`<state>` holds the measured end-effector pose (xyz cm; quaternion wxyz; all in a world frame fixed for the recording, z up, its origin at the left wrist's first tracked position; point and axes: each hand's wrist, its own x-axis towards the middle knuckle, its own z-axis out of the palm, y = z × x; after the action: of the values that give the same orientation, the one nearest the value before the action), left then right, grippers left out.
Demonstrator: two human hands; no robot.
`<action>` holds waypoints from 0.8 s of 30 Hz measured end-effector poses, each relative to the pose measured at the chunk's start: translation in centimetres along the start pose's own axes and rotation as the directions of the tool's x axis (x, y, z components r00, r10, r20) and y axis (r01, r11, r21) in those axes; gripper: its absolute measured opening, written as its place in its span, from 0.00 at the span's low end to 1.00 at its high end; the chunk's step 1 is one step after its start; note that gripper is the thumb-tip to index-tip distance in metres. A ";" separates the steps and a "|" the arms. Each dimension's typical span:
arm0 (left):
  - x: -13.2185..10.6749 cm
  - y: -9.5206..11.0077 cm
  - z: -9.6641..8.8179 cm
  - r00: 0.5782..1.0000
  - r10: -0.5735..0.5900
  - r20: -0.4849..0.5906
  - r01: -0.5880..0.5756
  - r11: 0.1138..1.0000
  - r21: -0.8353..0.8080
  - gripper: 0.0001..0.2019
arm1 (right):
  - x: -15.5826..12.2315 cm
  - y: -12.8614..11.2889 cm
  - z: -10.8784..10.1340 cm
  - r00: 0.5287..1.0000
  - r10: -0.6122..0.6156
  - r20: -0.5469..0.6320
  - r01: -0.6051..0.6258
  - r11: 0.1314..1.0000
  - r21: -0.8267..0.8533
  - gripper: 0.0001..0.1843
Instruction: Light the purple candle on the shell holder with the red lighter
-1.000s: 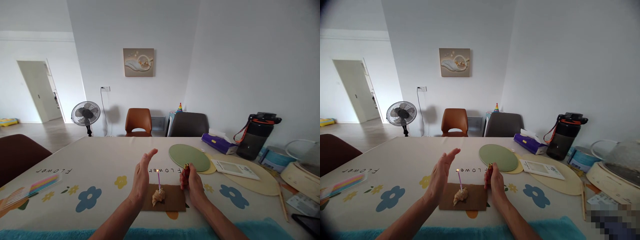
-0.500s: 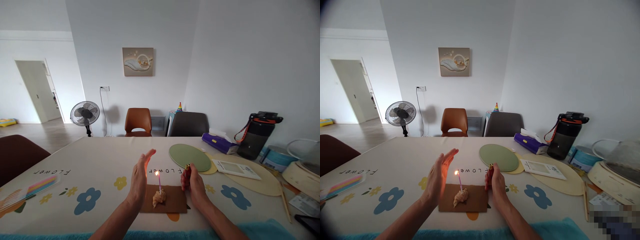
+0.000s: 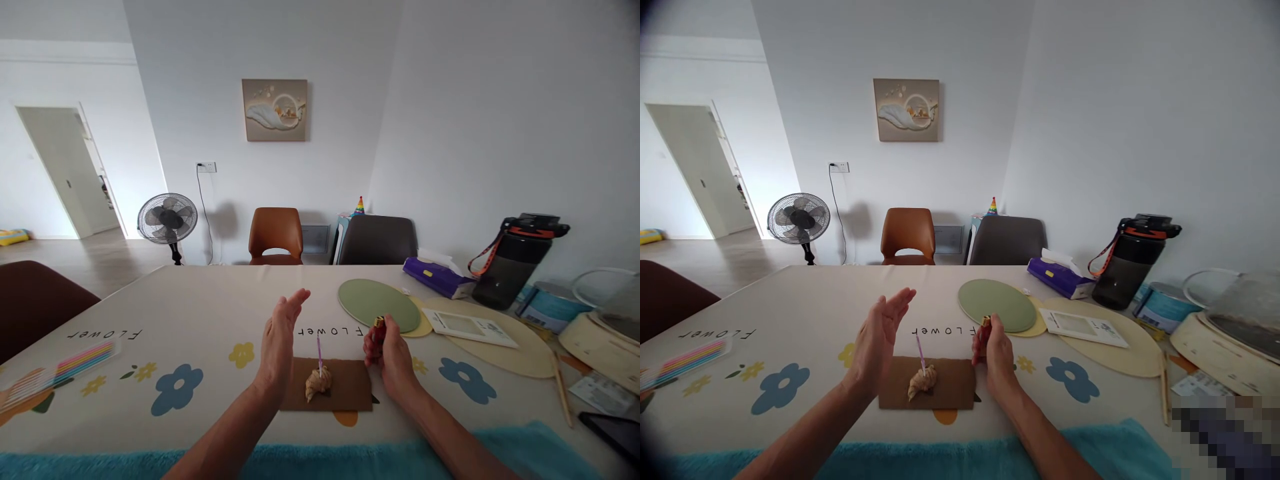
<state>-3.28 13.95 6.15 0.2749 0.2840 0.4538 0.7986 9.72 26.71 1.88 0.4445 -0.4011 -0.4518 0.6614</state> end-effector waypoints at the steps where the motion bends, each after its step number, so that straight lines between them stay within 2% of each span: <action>1: 0.0 0.1 0.0 1.000 -0.006 -0.002 0.006 1.000 -0.018 0.23 | -0.1 -0.1 0.0 1.000 -0.005 0.000 0.005 1.000 0.004 0.23; 8: 0.3 1.1 0.7 0.998 -0.048 -0.050 0.042 0.992 -0.118 0.22 | -1.0 0.1 -0.2 0.997 -0.059 0.057 0.059 0.998 0.002 0.23; 13: -0.2 1.4 1.8 0.988 -0.133 -0.082 0.120 0.981 -0.151 0.20 | -1.5 -0.1 -0.2 0.997 -0.057 0.045 0.058 0.998 -0.015 0.23; 16: -0.8 1.6 1.4 0.992 -0.100 -0.078 0.090 0.988 -0.126 0.21 | -1.8 -0.4 0.0 0.996 -0.052 0.071 0.050 0.998 0.027 0.23; 18: -1.1 1.6 0.5 0.995 -0.066 -0.076 0.062 0.996 -0.058 0.21 | -2.0 -0.5 0.2 0.995 -0.049 0.089 0.046 0.998 0.041 0.23; 20: -1.3 1.4 -0.6 0.998 -0.039 -0.048 0.044 0.991 0.123 0.22 | -1.9 -0.4 0.2 0.996 -0.058 0.072 0.055 0.998 0.040 0.23; 22: -1.5 0.8 -1.7 0.999 -0.042 0.001 0.039 0.927 0.374 0.23 | -1.6 -0.2 0.2 0.996 -0.078 0.039 0.077 0.997 0.031 0.23; 24: -1.6 -0.1 -2.5 0.997 -0.079 0.004 0.066 0.859 0.508 0.19 | -1.1 0.1 0.0 0.994 -0.106 0.032 0.105 0.994 0.013 0.23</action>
<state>-3.96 11.46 4.62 0.2259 0.3389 0.6546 0.6369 9.97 25.60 1.95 0.4737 -0.3631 -0.4758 0.6461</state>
